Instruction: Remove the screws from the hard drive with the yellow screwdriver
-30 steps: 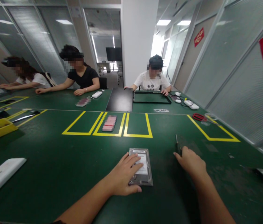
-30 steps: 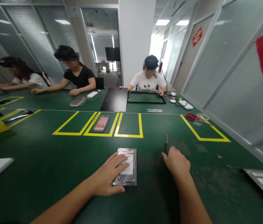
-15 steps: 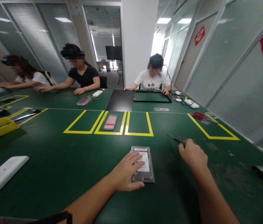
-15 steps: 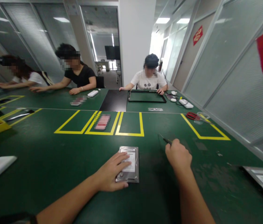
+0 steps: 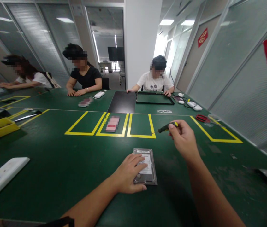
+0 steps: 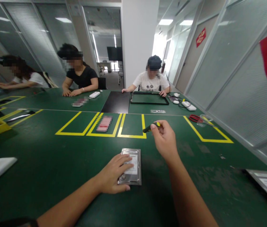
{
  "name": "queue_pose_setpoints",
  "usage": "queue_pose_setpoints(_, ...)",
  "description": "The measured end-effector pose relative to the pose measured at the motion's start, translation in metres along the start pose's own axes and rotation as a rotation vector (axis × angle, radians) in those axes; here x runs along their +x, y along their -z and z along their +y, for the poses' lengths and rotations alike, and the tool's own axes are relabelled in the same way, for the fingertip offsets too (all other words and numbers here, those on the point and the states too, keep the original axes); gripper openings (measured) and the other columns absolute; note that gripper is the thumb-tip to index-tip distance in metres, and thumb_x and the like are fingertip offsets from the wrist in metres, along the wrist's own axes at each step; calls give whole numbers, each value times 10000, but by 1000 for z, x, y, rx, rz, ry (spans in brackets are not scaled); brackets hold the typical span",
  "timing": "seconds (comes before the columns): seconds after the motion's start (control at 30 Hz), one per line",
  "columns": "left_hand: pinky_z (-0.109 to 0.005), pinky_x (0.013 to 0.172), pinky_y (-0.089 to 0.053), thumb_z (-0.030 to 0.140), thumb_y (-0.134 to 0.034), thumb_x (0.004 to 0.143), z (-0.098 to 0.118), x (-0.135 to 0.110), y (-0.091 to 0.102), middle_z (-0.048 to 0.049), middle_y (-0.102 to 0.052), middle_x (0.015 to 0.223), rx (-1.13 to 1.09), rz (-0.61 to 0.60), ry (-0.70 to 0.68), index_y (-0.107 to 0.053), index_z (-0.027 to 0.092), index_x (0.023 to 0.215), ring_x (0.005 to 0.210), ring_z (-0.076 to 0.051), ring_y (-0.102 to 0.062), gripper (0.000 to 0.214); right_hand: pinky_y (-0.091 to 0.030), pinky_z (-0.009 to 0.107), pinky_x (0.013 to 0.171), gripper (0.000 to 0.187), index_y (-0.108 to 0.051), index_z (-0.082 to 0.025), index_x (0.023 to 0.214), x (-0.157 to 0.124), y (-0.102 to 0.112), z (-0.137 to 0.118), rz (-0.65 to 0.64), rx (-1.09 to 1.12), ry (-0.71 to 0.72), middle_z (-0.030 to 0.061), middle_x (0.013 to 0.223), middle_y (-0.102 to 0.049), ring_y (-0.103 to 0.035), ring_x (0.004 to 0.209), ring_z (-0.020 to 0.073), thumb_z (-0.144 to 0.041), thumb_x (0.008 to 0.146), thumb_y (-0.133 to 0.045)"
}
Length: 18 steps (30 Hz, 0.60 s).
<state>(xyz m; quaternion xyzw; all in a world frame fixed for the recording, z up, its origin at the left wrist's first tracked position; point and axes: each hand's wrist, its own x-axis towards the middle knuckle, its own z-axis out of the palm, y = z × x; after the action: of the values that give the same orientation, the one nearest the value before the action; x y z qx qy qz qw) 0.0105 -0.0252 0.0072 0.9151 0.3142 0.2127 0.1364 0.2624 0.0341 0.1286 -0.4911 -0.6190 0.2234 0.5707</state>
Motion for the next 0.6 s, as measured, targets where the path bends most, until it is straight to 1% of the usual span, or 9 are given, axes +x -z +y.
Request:
queue_pose_setpoints(0.07, -602, 1162, -268, 652, -723, 734, 1, 1, 3, -163, -519, 1448, -11, -2, 0, -530, 230, 1392, 1378, -401, -415, 805, -440, 217, 527, 354, -531, -169, 978, 3, -11, -4, -25, 112, -14, 23, 790, -628, -575, 597, 114, -503, 884, -599)
queue_pose_setpoints(0.13, -581, 1155, -279, 649, -705, 755, 1, 2, 5, -149, -540, 1427, -38, 15, -4, -550, 241, 1370, 1354, -387, -441, 755, -447, 210, 525, 344, -508, -175, 981, 4, -22, -7, -42, 189, -1, 46, 871, -659, -585, 607, 104, -497, 897, -592)
queue_pose_setpoints(0.23, -511, 1110, -347, 529, -636, 861, 0, 5, 5, -122, -601, 1337, -84, 105, 42, -595, 233, 1291, 1262, -327, -517, 524, -463, 208, 541, 309, -510, -177, 995, 4, -34, -9, -74, 221, 26, 57, 929, -672, -586, 626, 95, -472, 924, -569)
queue_pose_setpoints(0.33, -434, 959, -448, 383, -540, 940, -6, 9, 3, -105, -671, 1100, -70, 271, 234, -644, 196, 1104, 1053, -267, -592, 269, -497, 228, 601, 291, -529, -182, 1055, 2, -41, -9, -108, 148, 60, 49, 921, -664, -610, 688, 111, -453, 949, -542)
queue_pose_setpoints(0.4, -404, 878, -467, 317, -513, 947, -15, 12, 1, -83, -671, 944, -31, 375, 372, -640, 187, 964, 943, -248, -596, 183, -511, 246, 645, 292, -541, -188, 1089, 1, -44, -8, -128, 80, 92, 42, 906, -659, -621, 725, 125, -447, 954, -537)
queue_pose_setpoints(0.43, -388, 853, -471, 287, -520, 937, -20, 13, 0, -71, -667, 906, -27, 413, 426, -632, 190, 922, 916, -239, -598, 149, -513, 252, 657, 295, -547, -189, 1102, 1, -46, -8, -137, 55, 106, 40, 902, -658, -622, 728, 127, -445, 955, -537)
queue_pose_setpoints(0.5, -361, 805, -481, 232, -562, 885, -31, 16, -1, -49, -668, 870, -46, 475, 524, -623, 192, 890, 859, -219, -609, 73, -509, 256, 657, 311, -552, -192, 1135, 1, -49, -8, -156, 28, 123, 35, 901, -659, -620, 722, 128, -446, 958, -534)
queue_pose_setpoints(0.53, -353, 790, -487, 212, -588, 853, -37, 18, -2, -40, -672, 860, -67, 482, 564, -625, 191, 895, 837, -212, -616, 60, -506, 255, 654, 324, -552, -193, 1157, 1, -51, -8, -161, 20, 127, 34, 903, -659, -622, 723, 129, -449, 961, -530)
queue_pose_setpoints(0.6, -343, 792, -502, 182, -619, 812, -46, 22, -1, -31, -692, 871, -127, 484, 613, -641, 189, 928, 835, -201, -632, 118, -498, 252, 650, 341, -550, -194, 1186, 1, -55, -7, -168, 6, 130, 35, 909, -659, -628, 734, 134, -454, 966, -521)
